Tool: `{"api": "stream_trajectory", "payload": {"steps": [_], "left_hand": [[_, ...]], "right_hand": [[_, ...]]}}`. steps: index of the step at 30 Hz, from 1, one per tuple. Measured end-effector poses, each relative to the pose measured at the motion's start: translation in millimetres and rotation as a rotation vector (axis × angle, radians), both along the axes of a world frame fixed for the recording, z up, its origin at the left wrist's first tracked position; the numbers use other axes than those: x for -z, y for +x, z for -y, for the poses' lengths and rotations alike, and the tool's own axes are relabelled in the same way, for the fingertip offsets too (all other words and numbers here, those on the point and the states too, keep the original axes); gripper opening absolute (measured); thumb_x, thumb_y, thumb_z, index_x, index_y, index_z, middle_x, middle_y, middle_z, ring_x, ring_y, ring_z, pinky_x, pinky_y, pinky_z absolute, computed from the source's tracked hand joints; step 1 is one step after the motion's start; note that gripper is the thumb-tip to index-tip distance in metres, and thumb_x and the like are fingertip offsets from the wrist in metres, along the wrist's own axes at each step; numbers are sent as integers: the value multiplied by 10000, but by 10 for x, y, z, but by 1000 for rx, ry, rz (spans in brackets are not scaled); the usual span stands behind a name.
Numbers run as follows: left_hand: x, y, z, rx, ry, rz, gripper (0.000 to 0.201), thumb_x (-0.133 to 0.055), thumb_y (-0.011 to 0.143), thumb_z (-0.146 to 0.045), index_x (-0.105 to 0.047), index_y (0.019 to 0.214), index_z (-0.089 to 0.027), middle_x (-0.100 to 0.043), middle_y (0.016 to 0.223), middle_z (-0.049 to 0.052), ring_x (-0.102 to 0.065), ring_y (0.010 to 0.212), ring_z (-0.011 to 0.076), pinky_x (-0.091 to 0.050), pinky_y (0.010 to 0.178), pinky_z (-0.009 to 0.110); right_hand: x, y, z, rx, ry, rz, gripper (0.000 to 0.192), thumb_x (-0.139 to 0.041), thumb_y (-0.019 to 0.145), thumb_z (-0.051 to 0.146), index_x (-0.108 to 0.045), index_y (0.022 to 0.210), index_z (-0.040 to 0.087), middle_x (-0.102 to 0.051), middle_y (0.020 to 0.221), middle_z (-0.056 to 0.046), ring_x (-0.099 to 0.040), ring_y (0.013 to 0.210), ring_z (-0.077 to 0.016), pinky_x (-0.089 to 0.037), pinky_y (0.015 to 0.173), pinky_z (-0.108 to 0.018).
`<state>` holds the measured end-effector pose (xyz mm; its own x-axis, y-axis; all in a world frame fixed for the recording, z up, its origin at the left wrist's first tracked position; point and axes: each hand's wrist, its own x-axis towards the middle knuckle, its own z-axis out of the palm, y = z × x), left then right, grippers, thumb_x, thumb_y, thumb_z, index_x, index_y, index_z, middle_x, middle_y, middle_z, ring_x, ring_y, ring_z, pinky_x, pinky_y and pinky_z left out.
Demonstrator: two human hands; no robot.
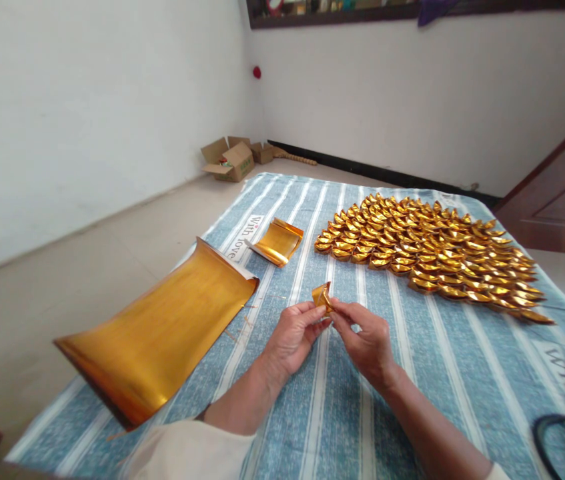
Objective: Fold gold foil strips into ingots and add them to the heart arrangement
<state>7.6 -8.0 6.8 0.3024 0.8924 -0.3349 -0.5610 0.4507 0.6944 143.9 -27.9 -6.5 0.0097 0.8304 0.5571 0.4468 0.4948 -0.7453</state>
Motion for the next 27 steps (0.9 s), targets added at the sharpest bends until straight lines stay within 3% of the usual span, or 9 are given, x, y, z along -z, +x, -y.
{"api": "stream_trajectory", "payload": {"steps": [6,15,27], "left_hand": [[6,-6,-4,2,-21,32,214,-782,664,-152,-737,865,-94,-721,934,102,-640,916,177,-482,837,257],[-10,-6,-4,23,-25,31,165,-771,672,-146,-735,827,-105,-724,932,102,-643,917,189,-473,821,260],[12,10,2,31,-44,17,167,-761,669,-139,-742,830,-98,-721,943,104,-631,908,171,-474,825,238]], "right_hand": [[-14,-1,8,-28,23,44,177,-536,897,211,-708,938,213,-722,802,-46,-654,674,-154,-519,630,-282],[10,9,3,-43,-111,-78,146,-584,868,266,-721,870,217,-692,695,-16,-627,562,-141,-510,565,-272],[-89,23,12,-32,-6,120,225,-507,911,229,-703,802,205,-646,634,-14,-613,554,-136,-481,543,-245]]}}
